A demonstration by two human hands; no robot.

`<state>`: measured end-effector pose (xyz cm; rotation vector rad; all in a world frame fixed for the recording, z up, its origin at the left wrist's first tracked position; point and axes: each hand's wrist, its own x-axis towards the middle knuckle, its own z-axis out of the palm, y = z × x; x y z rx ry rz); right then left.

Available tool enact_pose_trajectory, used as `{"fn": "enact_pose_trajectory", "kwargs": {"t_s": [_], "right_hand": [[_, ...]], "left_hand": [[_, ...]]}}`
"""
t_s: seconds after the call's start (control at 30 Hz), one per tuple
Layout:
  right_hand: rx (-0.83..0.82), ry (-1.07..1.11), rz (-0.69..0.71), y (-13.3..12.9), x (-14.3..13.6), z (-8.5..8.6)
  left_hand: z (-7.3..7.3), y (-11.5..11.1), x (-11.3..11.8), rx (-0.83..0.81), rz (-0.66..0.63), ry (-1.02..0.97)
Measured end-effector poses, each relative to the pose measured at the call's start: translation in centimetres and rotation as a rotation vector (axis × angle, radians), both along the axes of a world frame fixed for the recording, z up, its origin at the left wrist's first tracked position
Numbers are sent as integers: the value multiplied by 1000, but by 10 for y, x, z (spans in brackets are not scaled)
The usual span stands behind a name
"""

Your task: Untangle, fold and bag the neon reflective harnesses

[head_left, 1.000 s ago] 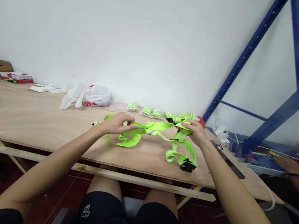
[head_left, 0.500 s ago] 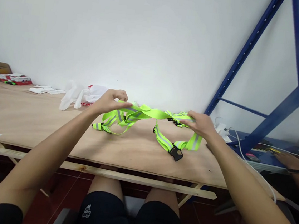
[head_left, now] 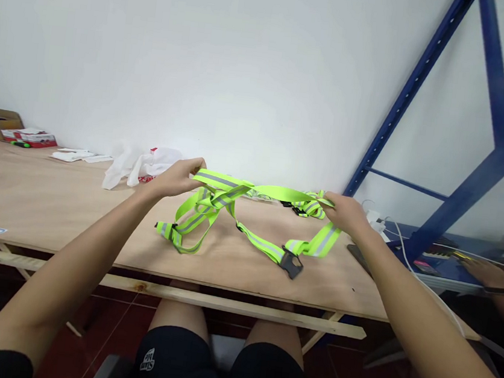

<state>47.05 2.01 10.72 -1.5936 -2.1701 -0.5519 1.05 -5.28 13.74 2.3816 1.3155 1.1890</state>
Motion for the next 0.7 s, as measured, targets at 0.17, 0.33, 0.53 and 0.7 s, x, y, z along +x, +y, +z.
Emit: {"fn": "enact_pose_trajectory", "kwargs": {"t_s": [0.17, 0.33, 0.53, 0.7], "right_hand": [[-85, 176, 142, 3, 2, -9], [-360, 766, 321, 3, -12, -8], [-619, 1300, 484, 1, -13, -21], [-629, 1344, 502, -2, -2, -38]], "left_hand": [[-12, 19, -13, 66, 200, -341], [-22, 39, -6, -382, 43, -719], [-39, 45, 3, -637, -16, -629], [-46, 41, -3, -775, 8, -440]]}}
